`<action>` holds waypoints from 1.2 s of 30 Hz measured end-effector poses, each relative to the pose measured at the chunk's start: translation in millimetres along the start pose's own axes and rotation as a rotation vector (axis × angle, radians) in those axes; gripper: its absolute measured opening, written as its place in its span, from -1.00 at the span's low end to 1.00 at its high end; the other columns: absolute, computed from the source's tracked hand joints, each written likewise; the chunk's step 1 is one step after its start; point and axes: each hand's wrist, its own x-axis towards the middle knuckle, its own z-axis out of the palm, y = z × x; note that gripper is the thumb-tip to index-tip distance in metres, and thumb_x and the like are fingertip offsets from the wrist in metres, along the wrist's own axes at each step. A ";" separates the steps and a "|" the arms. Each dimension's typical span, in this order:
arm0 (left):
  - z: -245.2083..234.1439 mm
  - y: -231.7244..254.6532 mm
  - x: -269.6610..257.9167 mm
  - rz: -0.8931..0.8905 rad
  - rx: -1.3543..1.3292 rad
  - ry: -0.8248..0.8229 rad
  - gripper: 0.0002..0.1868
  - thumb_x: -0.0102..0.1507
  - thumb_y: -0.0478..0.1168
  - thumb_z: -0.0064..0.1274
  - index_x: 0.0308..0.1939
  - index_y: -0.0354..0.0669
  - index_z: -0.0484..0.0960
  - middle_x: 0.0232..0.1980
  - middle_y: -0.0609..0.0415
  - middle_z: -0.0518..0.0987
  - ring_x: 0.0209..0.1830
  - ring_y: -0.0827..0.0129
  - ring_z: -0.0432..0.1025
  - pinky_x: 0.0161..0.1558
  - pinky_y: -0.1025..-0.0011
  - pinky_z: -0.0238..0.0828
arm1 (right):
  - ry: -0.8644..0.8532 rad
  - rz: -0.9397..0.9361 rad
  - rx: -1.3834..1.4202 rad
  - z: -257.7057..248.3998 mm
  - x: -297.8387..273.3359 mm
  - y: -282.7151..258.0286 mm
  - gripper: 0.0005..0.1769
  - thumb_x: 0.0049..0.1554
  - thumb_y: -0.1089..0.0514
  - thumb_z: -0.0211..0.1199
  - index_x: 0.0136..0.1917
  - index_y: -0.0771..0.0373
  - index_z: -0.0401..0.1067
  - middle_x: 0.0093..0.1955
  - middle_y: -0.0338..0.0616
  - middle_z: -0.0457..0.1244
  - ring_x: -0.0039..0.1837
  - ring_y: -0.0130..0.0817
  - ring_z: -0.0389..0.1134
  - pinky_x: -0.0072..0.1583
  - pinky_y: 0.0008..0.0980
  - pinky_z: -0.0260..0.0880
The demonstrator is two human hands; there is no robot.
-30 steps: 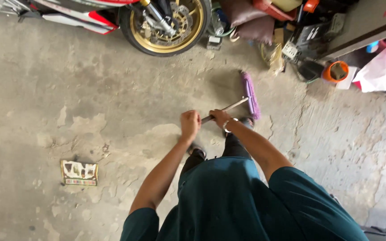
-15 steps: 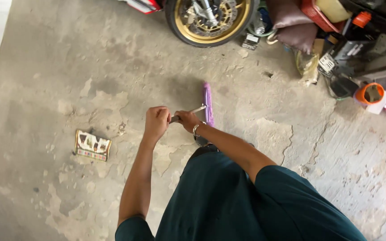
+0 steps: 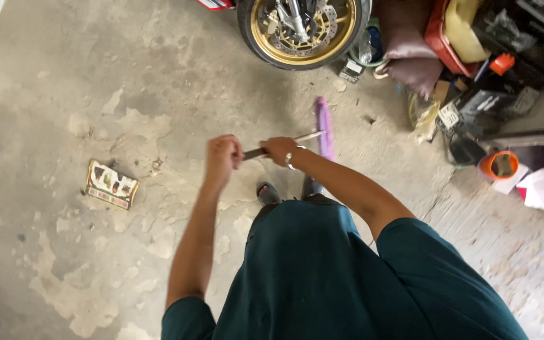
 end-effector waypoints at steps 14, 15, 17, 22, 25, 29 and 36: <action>110.0 -119.8 39.4 -0.052 0.024 0.027 -0.56 0.30 -0.25 -0.24 -0.69 -0.23 0.46 -0.76 0.13 0.33 -0.80 0.51 0.19 -0.69 0.48 0.03 | 0.045 0.064 0.004 57.6 -31.9 159.7 -0.87 0.21 0.07 0.18 0.02 0.09 0.37 -0.05 0.07 0.30 0.01 0.14 0.36 0.01 0.04 0.34; 104.0 -126.7 49.7 -0.070 0.003 0.034 -0.55 0.31 -0.25 -0.22 -0.69 -0.24 0.45 -0.77 0.13 0.31 -0.81 0.50 0.17 -0.71 0.47 -0.01 | 0.055 0.071 0.034 59.7 -21.7 161.5 -0.88 0.20 0.07 0.18 0.00 0.10 0.36 -0.06 0.08 0.30 0.01 0.14 0.36 0.01 0.03 0.34; 94.7 -111.5 58.7 -0.053 -0.011 0.030 -0.55 0.30 -0.26 -0.23 -0.70 -0.25 0.45 -0.78 0.13 0.31 -0.82 0.50 0.17 -0.71 0.47 -0.01 | 0.059 0.084 0.037 57.0 -6.3 161.6 -0.88 0.20 0.07 0.19 -0.01 0.10 0.36 -0.07 0.09 0.30 0.01 0.15 0.36 0.02 0.03 0.34; 48.0 -102.6 71.9 -0.060 0.001 0.040 -0.54 0.29 -0.26 -0.23 -0.72 -0.25 0.46 -0.79 0.11 0.32 -0.83 0.50 0.17 -0.72 0.47 0.01 | 0.071 0.113 0.063 83.8 36.8 153.3 -0.89 0.19 0.11 0.22 -0.03 0.13 0.37 -0.07 0.13 0.30 0.02 0.18 0.35 0.04 0.04 0.33; -4.0 -109.5 83.6 -0.120 -0.108 0.044 -0.53 0.32 -0.24 -0.20 -0.71 -0.23 0.45 -0.76 0.13 0.31 -0.81 0.51 0.16 -0.71 0.47 0.01 | 0.102 0.110 0.108 108.3 77.0 124.1 -0.89 0.15 0.18 0.23 -0.03 0.15 0.37 -0.08 0.14 0.31 0.04 0.21 0.33 0.05 0.04 0.32; -109.8 -73.0 107.5 -0.046 0.083 0.015 -0.57 0.26 -0.24 -0.17 -0.72 -0.22 0.47 -0.75 0.13 0.34 -0.78 0.47 0.23 -0.67 0.44 0.07 | 0.186 0.133 0.166 117.7 159.6 41.9 -0.86 0.12 0.21 0.25 -0.03 0.19 0.35 -0.09 0.16 0.31 0.05 0.23 0.32 0.07 0.06 0.31; -298.1 23.1 108.0 0.051 0.517 0.110 -0.63 0.20 -0.20 -0.09 -0.68 -0.27 0.54 -0.71 0.01 0.40 -0.67 0.38 0.32 -0.55 0.35 0.21 | 0.179 0.196 0.411 83.1 292.3 -172.4 -0.87 0.18 0.20 0.23 -0.04 0.27 0.35 -0.07 0.20 0.32 0.02 0.25 0.34 0.02 0.07 0.33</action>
